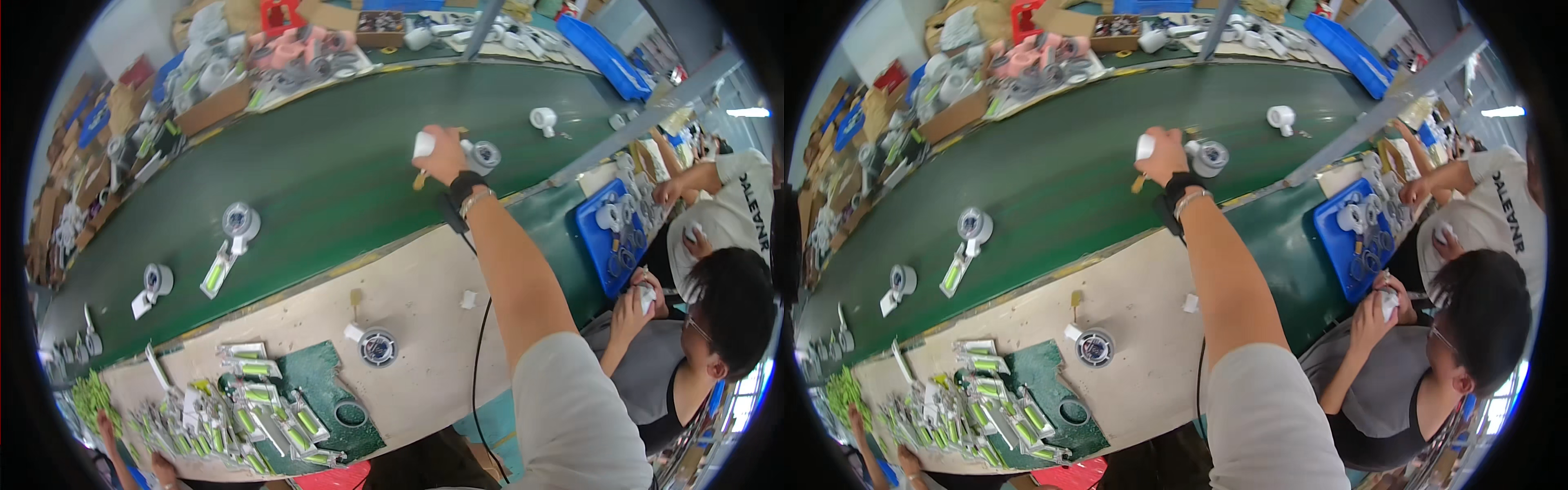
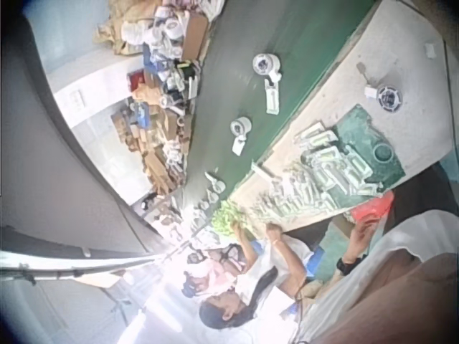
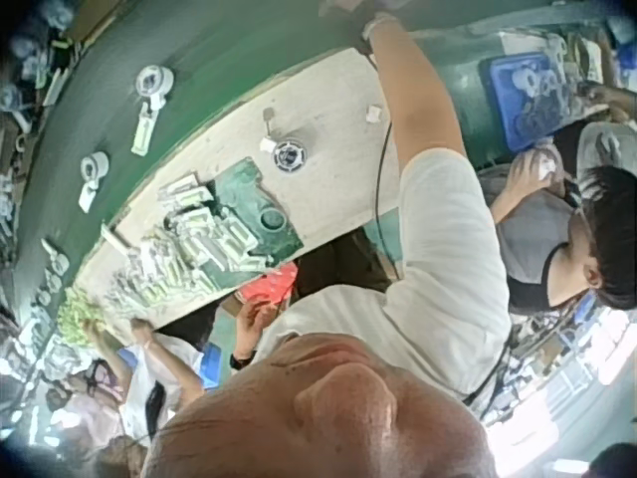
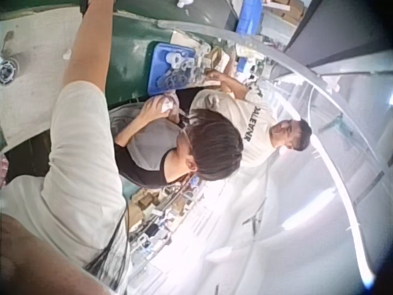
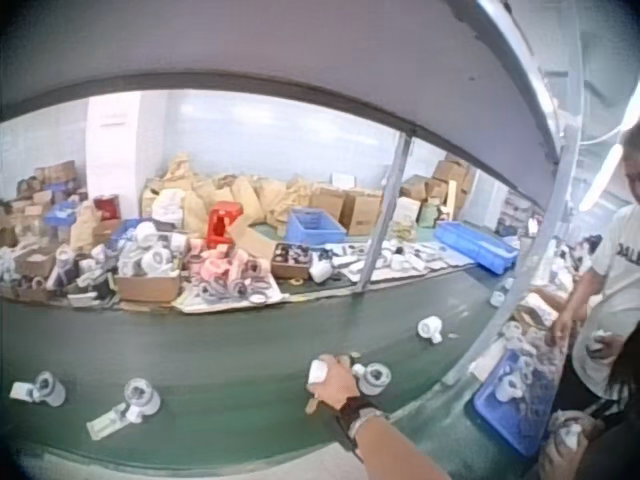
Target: The person assembles electronic devices by hand by connecting a circuit board to a battery and housing, fitting a grey plastic ring onto the unit, and placing the completed assembly onto a conveyor belt.
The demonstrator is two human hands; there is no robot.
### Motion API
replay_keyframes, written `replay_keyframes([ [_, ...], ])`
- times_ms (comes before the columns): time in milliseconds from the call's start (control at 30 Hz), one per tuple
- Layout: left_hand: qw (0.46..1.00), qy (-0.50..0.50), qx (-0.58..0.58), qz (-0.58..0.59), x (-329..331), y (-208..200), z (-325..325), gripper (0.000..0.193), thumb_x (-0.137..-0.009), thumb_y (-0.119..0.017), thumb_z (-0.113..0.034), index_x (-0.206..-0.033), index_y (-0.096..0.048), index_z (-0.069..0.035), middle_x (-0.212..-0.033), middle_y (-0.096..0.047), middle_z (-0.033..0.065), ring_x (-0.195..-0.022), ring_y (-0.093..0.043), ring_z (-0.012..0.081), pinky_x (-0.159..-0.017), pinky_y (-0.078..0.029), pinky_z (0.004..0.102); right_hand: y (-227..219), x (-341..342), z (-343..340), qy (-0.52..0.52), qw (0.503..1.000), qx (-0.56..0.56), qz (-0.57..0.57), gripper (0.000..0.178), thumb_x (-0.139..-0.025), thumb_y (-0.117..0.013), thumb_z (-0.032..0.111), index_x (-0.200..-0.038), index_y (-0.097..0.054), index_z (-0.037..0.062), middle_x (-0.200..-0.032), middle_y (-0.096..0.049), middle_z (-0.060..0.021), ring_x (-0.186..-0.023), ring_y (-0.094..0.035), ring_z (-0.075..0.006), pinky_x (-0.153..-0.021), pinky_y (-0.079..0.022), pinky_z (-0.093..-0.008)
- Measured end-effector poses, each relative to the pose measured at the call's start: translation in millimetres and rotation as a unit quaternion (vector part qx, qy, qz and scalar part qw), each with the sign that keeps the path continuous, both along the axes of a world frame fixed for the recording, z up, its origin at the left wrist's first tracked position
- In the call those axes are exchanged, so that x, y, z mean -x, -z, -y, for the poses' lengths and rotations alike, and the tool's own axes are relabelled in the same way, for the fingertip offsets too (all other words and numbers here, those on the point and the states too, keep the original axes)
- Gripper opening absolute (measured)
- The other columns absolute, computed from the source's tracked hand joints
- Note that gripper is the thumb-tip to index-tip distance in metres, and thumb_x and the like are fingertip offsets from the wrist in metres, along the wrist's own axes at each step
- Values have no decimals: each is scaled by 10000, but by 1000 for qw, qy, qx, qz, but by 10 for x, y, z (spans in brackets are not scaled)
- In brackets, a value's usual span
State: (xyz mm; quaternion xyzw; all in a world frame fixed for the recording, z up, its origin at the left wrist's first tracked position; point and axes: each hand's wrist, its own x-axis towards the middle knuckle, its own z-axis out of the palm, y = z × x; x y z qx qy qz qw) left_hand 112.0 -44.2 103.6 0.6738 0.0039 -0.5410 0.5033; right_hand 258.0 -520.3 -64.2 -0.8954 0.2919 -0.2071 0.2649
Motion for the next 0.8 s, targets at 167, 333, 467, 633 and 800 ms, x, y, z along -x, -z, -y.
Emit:
replay_keyframes([
  [167, 999, 35, 4, -37, 230, 313, -775, 301, -842, -529, -123, -1114, -465, -11, -1067, -517, 88, -940, -527, 170, -834, -410, 283, -913, 1026, 40, -51, 991, 49, -115, 511, -539, -709, 271, -1001, -559, 112, -940, -476, -151, -886, -496, -341, -770, -437, -375],
  [333, 998, 49, 30, -10, 303, 550, -801, 261, -833, -526, -74, -1077, -489, 10, -1044, -525, 99, -954, -519, 167, -813, -411, 270, -787, 2213, 520, 203, 913, 78, -345, 505, -542, -726, 278, -989, -562, 110, -1029, -470, -135, -961, -473, -325, -752, -437, -430],
  [467, 998, 60, -3, -7, 395, 529, -683, 241, -836, -521, -62, -1061, -493, 19, -994, -546, 89, -931, -522, 160, -807, -411, 263, -423, 2577, 749, 272, 861, 119, -413, 550, -569, -735, 327, -1048, -540, 140, -1071, -456, -108, -1020, -438, -312, -804, -385, -486],
  [633, 997, 53, -47, -34, 658, 682, -967, 277, -846, -511, -67, -1109, -466, 9, -998, -552, 89, -904, -528, 149, -780, -422, 251, -219, 2447, 654, 312, 879, 266, -242, 461, -649, -685, 356, -1034, -550, 141, -1165, -440, -118, -1055, -426, -321, -848, -346, -494],
  [800, 988, 83, -39, 124, 890, 759, -1024, 327, -808, -588, -237, -1034, -556, -3, -955, -600, 108, -850, -586, 181, -759, -463, 292, -377, 2208, 247, -7, 986, 154, -69, 381, -730, -638, 280, -995, -558, 18, -977, -565, -168, -958, -499, -323, -857, -378, -381],
])
